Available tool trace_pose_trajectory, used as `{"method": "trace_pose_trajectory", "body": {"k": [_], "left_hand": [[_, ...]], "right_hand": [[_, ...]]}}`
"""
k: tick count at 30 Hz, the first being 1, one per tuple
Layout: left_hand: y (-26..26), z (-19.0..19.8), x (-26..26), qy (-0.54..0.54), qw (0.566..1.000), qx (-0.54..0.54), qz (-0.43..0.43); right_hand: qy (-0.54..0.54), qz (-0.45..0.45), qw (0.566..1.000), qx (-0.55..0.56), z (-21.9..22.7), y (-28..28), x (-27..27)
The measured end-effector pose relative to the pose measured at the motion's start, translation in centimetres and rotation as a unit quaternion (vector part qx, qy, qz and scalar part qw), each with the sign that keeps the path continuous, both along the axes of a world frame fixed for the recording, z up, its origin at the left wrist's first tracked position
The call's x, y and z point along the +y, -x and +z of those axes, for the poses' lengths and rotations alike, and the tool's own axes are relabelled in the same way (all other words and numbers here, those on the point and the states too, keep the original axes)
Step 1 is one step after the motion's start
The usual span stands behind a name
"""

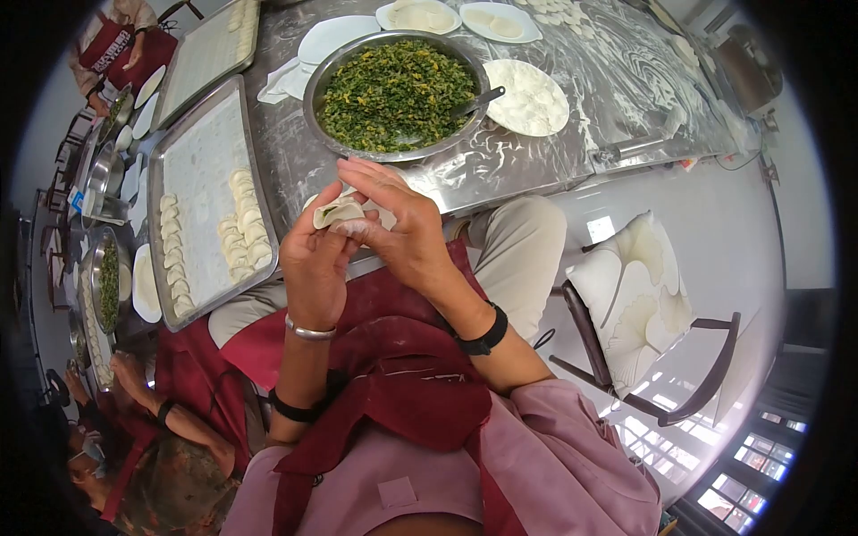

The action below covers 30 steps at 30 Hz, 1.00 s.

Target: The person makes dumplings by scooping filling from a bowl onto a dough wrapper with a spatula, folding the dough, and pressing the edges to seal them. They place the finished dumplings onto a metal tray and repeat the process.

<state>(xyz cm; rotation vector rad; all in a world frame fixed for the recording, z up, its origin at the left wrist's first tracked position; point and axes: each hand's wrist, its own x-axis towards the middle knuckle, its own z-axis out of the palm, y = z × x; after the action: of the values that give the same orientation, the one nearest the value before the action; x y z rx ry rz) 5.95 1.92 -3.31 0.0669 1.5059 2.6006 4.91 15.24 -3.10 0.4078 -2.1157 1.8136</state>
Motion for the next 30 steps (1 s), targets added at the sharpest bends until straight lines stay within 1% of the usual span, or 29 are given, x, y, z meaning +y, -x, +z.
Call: {"method": "trace_pose_trajectory", "body": {"k": [2, 5, 8, 11, 14, 17, 20, 23, 26, 27, 29, 30], "left_hand": [[0.0, 0.0, 0.0, -0.008, 1.0, 0.015, -0.006], [-0.3, 0.1, 0.1, -0.018, 0.999, 0.024, -0.012], [-0.5, 0.3, 0.4, -0.01, 1.0, 0.016, 0.005], [-0.6, 0.2, 0.3, -0.005, 1.0, 0.023, -0.011], [-0.4, -0.1, 0.2, 0.005, 0.999, 0.025, -0.022], [-0.2, -0.1, 0.1, -0.012, 1.0, 0.005, -0.015], [-0.3, 0.3, 0.4, -0.015, 1.0, -0.004, -0.008], [-0.4, 0.1, 0.2, 0.022, 1.0, 0.009, -0.017], [-0.4, -0.3, 0.1, 0.033, 0.999, 0.018, -0.019], [-0.4, -0.3, 0.1, 0.031, 0.999, 0.014, -0.018], [-0.3, -0.3, 0.0, 0.026, 0.999, 0.007, -0.018], [-0.3, -0.2, 0.1, 0.008, 1.0, 0.002, -0.016]], "right_hand": [[0.037, 0.009, 0.999, -0.02, -1.0, 0.0, -0.3], [0.096, -0.002, 0.995, -0.011, -1.5, 0.0, -1.0], [0.031, 0.008, 0.998, 0.046, -2.2, 0.5, -0.4], [0.015, 0.037, 0.997, 0.063, -2.8, 0.6, 0.0], [-0.013, 0.039, 0.996, 0.075, -2.6, 0.7, 0.1], [0.025, -0.009, 1.0, 0.009, -0.8, 0.2, -0.8], [0.025, -0.027, 0.999, 0.011, -0.4, 0.1, -0.6], [0.022, 0.017, 0.999, 0.017, -1.6, 0.4, -0.1], [0.006, 0.043, 0.997, 0.064, -2.9, 0.8, 0.2], [-0.011, 0.039, 0.998, 0.057, -3.0, 0.7, 0.3], [-0.046, 0.029, 0.998, 0.042, -1.6, 0.4, 0.1], [-0.029, 0.008, 0.999, 0.037, -1.2, 0.2, -0.1]]}}
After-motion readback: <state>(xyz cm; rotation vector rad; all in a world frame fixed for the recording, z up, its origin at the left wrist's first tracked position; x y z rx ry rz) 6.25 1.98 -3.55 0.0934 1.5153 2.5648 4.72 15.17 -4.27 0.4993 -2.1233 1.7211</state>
